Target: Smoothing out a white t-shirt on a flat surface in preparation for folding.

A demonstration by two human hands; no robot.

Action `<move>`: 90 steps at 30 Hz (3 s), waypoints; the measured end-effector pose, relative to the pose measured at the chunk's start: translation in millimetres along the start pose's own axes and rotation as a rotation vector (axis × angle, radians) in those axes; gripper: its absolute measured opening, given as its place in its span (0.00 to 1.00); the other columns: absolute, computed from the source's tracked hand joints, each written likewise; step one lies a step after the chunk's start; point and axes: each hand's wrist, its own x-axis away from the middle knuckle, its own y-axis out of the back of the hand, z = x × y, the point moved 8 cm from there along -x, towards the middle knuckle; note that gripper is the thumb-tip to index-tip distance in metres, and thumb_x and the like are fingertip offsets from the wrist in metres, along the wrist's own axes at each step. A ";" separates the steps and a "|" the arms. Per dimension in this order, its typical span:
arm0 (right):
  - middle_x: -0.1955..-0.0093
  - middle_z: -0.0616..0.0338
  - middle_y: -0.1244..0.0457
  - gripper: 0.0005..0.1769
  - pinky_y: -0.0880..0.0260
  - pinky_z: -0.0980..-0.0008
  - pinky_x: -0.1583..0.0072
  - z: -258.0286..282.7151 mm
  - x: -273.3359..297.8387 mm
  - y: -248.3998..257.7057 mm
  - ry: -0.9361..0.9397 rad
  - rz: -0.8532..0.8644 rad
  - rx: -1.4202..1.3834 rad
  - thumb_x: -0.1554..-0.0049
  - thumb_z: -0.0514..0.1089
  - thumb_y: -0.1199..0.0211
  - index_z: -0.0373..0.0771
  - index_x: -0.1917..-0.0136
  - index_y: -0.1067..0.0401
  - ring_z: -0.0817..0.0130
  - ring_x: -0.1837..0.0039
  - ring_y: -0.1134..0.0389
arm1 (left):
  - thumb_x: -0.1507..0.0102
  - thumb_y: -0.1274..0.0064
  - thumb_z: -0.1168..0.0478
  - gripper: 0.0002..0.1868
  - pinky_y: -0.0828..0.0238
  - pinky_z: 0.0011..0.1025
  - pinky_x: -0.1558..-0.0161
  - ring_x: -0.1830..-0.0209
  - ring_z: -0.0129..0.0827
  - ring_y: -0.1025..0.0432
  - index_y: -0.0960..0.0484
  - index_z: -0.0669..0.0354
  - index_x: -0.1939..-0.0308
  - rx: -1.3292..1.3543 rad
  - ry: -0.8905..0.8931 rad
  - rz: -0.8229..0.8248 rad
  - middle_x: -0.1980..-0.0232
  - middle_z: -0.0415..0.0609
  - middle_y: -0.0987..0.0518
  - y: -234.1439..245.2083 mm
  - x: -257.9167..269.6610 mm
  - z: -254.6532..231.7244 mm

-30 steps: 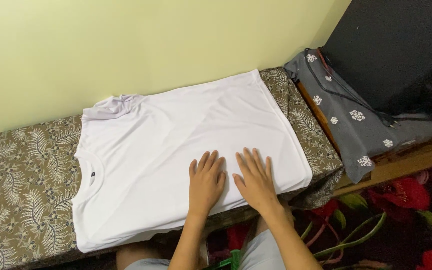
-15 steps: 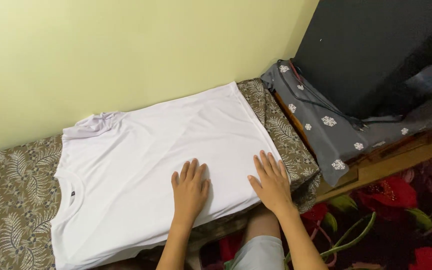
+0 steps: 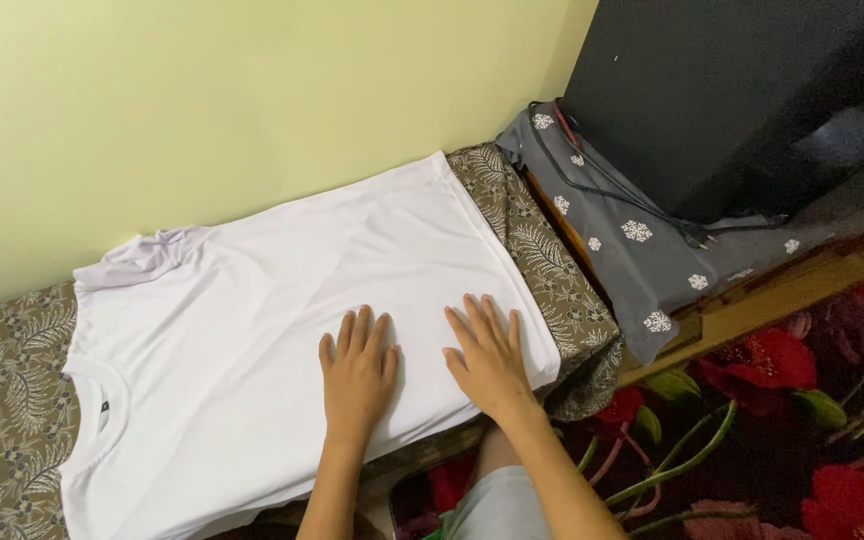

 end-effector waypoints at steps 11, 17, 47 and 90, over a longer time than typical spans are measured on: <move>0.17 0.51 0.56 0.34 0.71 0.42 0.21 -22.2 -12.3 -3.8 0.012 0.064 -0.010 0.39 0.58 0.45 0.46 0.23 0.42 0.53 0.15 0.63 | 0.35 0.51 0.52 0.26 0.56 0.57 0.28 0.22 0.44 0.46 0.26 0.53 0.33 0.055 0.007 0.008 0.25 0.52 0.34 -1.2 0.1 4.0; 0.16 0.50 0.59 0.37 0.78 0.38 0.24 -55.5 -15.1 0.9 -0.179 0.038 0.114 0.38 0.59 0.47 0.42 0.22 0.45 0.51 0.16 0.67 | 0.36 0.51 0.51 0.28 0.57 0.60 0.29 0.23 0.49 0.48 0.28 0.51 0.31 0.017 -0.043 0.067 0.24 0.51 0.36 -4.2 0.2 0.1; 0.15 0.51 0.58 0.38 0.73 0.43 0.20 -28.5 -64.8 -22.2 -0.024 0.034 0.018 0.36 0.60 0.49 0.42 0.20 0.45 0.54 0.15 0.64 | 0.36 0.49 0.53 0.27 0.57 0.53 0.26 0.23 0.45 0.44 0.26 0.51 0.32 0.055 0.096 0.020 0.25 0.51 0.33 34.3 25.4 79.6; 0.14 0.50 0.59 0.37 0.72 0.47 0.21 50.0 -57.9 -55.3 -0.016 0.090 0.095 0.37 0.63 0.48 0.46 0.20 0.44 0.54 0.15 0.65 | 0.36 0.46 0.57 0.20 0.52 0.51 0.29 0.25 0.43 0.40 0.20 0.55 0.41 0.184 0.217 -0.075 0.29 0.47 0.27 82.8 83.2 177.4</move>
